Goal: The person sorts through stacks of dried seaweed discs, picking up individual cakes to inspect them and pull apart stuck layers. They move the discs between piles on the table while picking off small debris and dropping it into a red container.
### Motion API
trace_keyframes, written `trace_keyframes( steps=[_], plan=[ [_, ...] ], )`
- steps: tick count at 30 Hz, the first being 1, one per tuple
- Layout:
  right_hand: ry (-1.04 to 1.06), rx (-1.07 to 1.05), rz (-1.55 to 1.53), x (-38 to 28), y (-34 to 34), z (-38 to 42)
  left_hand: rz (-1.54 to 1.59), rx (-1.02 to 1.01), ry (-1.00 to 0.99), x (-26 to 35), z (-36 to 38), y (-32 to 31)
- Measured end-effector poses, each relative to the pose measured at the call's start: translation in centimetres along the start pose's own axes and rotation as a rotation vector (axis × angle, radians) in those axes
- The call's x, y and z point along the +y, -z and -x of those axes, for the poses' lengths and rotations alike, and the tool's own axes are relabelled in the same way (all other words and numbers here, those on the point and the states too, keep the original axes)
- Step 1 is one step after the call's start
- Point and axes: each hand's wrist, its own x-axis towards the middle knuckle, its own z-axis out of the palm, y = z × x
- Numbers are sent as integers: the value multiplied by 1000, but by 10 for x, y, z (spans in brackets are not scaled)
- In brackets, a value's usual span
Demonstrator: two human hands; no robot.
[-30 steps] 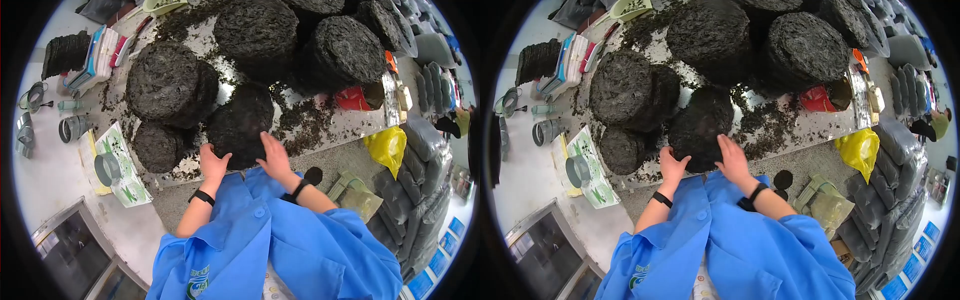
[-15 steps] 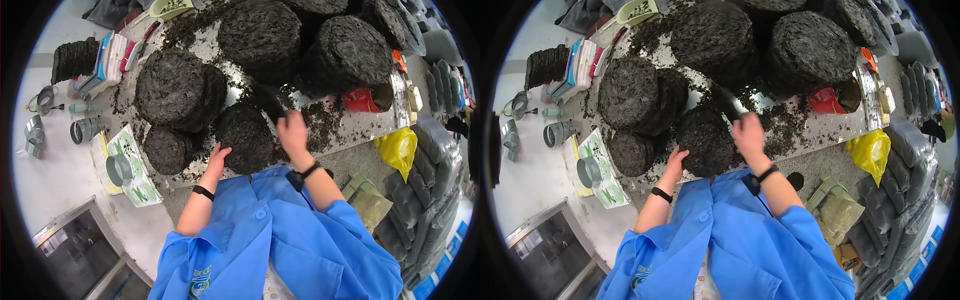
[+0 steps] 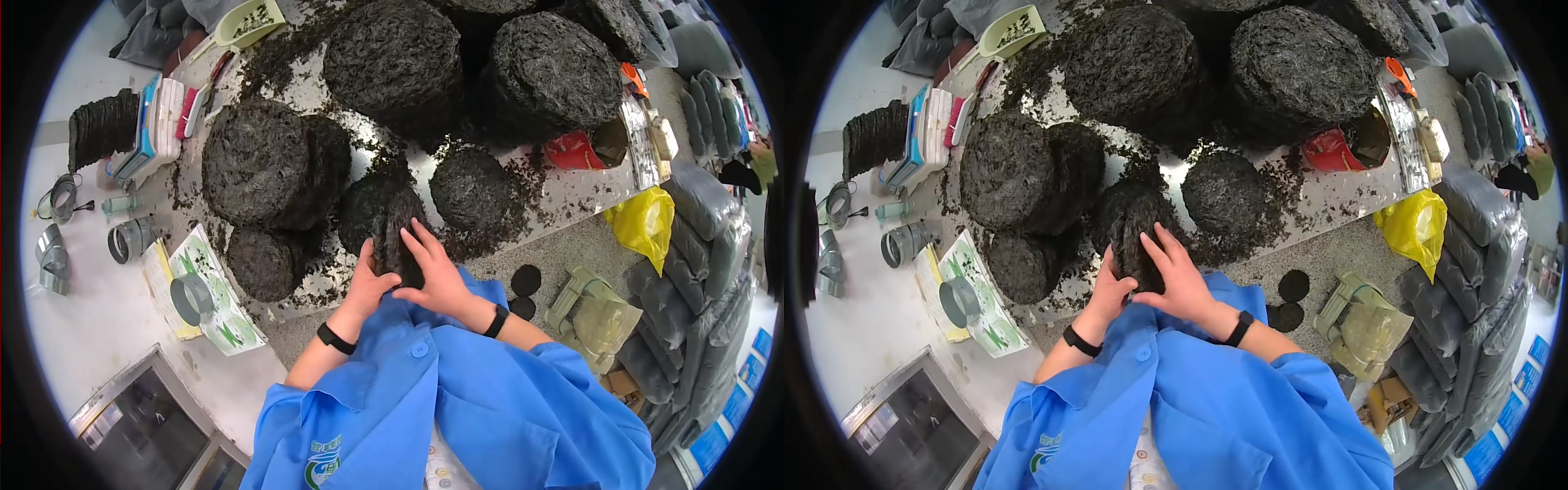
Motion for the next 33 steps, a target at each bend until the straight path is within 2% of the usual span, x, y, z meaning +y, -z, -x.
trace_keyframes(
  steps=[4, 6, 7, 8, 9, 10, 11, 12, 13, 14, 15, 16, 18, 19, 20, 21, 22, 23, 24, 25, 26, 28, 30, 32, 33],
  plan=[
    [-6, 12, -121, -3, 15, 8, -103, -53, -46, 2, -12, -5],
    [-21, 145, -249, -3, 21, 11, -120, -118, -92, 6, -18, -14],
    [-112, 138, -402, -3, 27, 15, -128, -108, -158, 8, -19, -19],
    [-73, 224, -292, 5, 34, 18, -126, -110, -159, 8, -21, -17],
    [-201, 328, -243, 20, 37, 25, -226, 34, -152, 8, -22, -14],
    [-239, 468, -51, 47, 43, 28, -325, 179, -143, 8, -23, -10],
    [-307, 595, -55, 73, 58, 21, -372, 264, -212, 13, -21, -7],
    [-376, 566, -329, 77, 87, 11, -388, 334, -260, 10, -21, 10],
    [-357, 596, -315, 125, 94, 13, -429, 400, -270, 11, -17, 25],
    [-572, 577, -133, 130, 109, 19, -388, 457, -236, 7, -12, 42],
    [-451, 561, 149, 124, 113, 24, -400, 515, -164, 12, -3, 49],
    [-319, 537, 429, 118, 116, 27, -297, 491, -180, 12, 4, 53],
    [-56, 269, 425, 74, 95, 22, -186, 574, -63, 18, 17, 42],
    [71, 154, 472, 56, 75, 23, -191, 570, -48, 18, 23, 36],
    [205, 38, 518, 43, 57, 22, -80, 479, 57, 17, 25, 30],
    [347, -1, 559, 42, 39, 22, 33, 388, 151, 17, 25, 23],
    [492, -42, 598, 44, 26, 21, 36, 386, 148, 20, 23, 14],
    [456, 58, 430, 38, 29, 19, 185, 308, 181, 25, 19, 5],
    [460, 55, 427, 31, 37, 16, 332, 233, 213, 27, 17, 2],
    [119, 183, 194, 25, 49, 15, 213, 138, 160, 10, 9, 35],
    [-227, 302, -41, 26, 58, 14, 213, 146, 163, 0, 2, 46],
    [-347, 664, -437, 65, 69, 0, -1176, 604, -191, -13, -18, 62],
    [-431, 741, -583, 63, 93, -9, -1184, 668, -266, -35, -38, 87],
    [-421, 676, -663, 67, 96, 0, -1302, 750, -292, -44, -49, 92],
    [-486, 583, -770, 64, 95, 8, -1298, 747, -283, -47, -51, 95]
  ],
)
